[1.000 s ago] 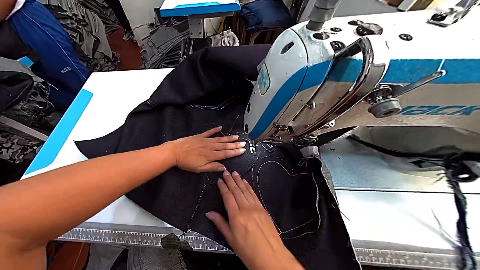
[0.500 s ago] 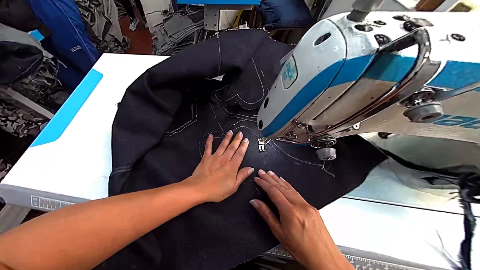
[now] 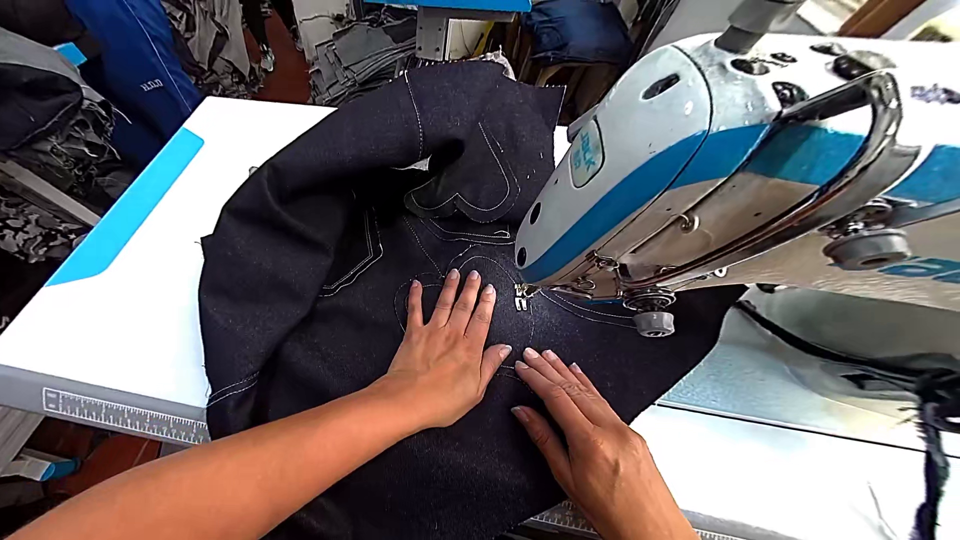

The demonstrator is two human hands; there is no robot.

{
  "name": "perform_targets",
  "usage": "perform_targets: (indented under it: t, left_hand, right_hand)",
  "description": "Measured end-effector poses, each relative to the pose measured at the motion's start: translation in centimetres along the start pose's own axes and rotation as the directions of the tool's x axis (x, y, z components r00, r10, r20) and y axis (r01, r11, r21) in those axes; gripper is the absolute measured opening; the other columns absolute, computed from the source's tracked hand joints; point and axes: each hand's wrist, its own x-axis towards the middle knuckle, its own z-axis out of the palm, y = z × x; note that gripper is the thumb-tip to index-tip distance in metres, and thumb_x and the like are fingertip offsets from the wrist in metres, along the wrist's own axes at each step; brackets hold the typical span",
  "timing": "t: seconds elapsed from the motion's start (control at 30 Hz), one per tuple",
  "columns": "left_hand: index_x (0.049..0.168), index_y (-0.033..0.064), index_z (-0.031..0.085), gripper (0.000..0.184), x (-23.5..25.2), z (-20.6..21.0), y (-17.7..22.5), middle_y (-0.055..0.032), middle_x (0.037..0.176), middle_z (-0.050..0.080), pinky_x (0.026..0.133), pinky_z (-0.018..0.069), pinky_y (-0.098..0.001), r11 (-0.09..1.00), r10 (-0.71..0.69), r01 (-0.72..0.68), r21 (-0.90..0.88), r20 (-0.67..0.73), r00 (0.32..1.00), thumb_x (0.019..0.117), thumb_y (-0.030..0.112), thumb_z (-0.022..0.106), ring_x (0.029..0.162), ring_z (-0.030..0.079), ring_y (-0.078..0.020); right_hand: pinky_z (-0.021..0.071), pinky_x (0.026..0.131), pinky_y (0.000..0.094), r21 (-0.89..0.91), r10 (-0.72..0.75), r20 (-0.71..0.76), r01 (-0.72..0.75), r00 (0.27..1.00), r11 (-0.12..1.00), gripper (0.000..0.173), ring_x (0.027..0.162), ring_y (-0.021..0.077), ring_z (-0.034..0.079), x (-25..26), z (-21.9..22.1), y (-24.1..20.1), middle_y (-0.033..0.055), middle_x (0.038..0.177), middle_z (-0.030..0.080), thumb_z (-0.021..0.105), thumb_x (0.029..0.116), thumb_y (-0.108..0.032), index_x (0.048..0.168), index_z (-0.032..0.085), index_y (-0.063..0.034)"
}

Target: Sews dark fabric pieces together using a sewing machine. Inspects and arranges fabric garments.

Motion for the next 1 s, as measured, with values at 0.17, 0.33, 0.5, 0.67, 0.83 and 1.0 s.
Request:
perform_targets:
  t: [0.17,0.33,0.5,0.67,0.83,1.0]
  left_hand:
    - [0.163,0.0060,0.023,0.070,1.1,-0.2,0.2,-0.0150,0.171,0.016,0.120,0.0010,-0.0708,0.999,-0.043,0.044,-0.022,0.031,0.999,0.1097,0.051,0.027,0.159,0.008,-0.0355]
    - [0.164,0.0066,0.021,0.069,3.6,-0.9,0.1,-0.0158,0.172,0.011,0.120,-0.0015,-0.0702,0.993,-0.111,0.115,-0.040,0.087,0.990,0.1100,0.050,0.025,0.159,0.003,-0.0354]
    - [0.163,0.0071,0.024,0.066,4.7,-1.0,-0.5,-0.0153,0.172,0.010,0.119,-0.0028,-0.0710,0.992,-0.106,0.112,-0.060,0.087,0.991,0.1105,0.048,0.027,0.159,0.002,-0.0353]
    - [0.163,0.0072,0.024,0.066,5.3,-1.0,-0.5,-0.0148,0.172,0.010,0.120,-0.0021,-0.0696,0.990,-0.126,0.130,-0.053,0.081,0.989,0.1105,0.047,0.026,0.160,0.003,-0.0348]
    - [0.163,0.0085,0.024,0.066,5.9,-0.9,-0.5,-0.0138,0.172,0.010,0.120,-0.0021,-0.0697,0.989,-0.144,0.147,-0.035,0.076,0.987,0.1102,0.048,0.025,0.160,0.003,-0.0333]
    - [0.163,0.0079,0.026,0.066,6.1,-0.8,-0.6,-0.0134,0.172,0.011,0.120,-0.0021,-0.0694,0.988,-0.148,0.151,-0.043,0.056,0.987,0.1101,0.048,0.026,0.160,0.003,-0.0331]
  right_hand:
    - [0.0467,0.114,0.0441,0.002,-0.015,0.000,0.015,1.000,1.000,0.043,0.133,0.0237,0.060,1.4,-0.1,1.4,0.0062,0.135,0.069,0.048,0.1056,-0.036,0.127,0.071,-0.0064]
    - [0.0466,0.112,0.0458,-0.003,-0.035,-0.009,0.035,0.999,0.999,0.042,0.132,0.0271,0.061,3.5,0.0,3.0,0.0094,0.135,0.069,0.048,0.1049,-0.032,0.127,0.071,-0.0046]
    - [0.0467,0.112,0.0437,0.010,-0.024,-0.041,0.024,0.999,1.000,0.041,0.132,0.0262,0.061,3.8,0.3,3.3,0.0091,0.136,0.068,0.050,0.1050,-0.030,0.129,0.070,-0.0048]
    - [0.0463,0.113,0.0414,-0.005,0.029,-0.068,-0.030,0.997,1.000,0.039,0.132,0.0258,0.061,3.7,0.5,3.1,0.0096,0.135,0.068,0.050,0.1050,-0.027,0.129,0.070,-0.0035]
    - [0.0463,0.113,0.0413,-0.017,0.068,-0.087,-0.070,0.994,0.997,0.039,0.132,0.0257,0.061,3.8,0.6,3.0,0.0102,0.136,0.068,0.050,0.1052,-0.026,0.130,0.069,-0.0040]
    - [0.0448,0.115,0.0416,-0.023,0.084,-0.099,-0.087,0.992,0.996,0.038,0.134,0.0255,0.059,3.7,0.6,3.1,0.0102,0.137,0.067,0.050,0.1047,-0.026,0.130,0.069,-0.0043]
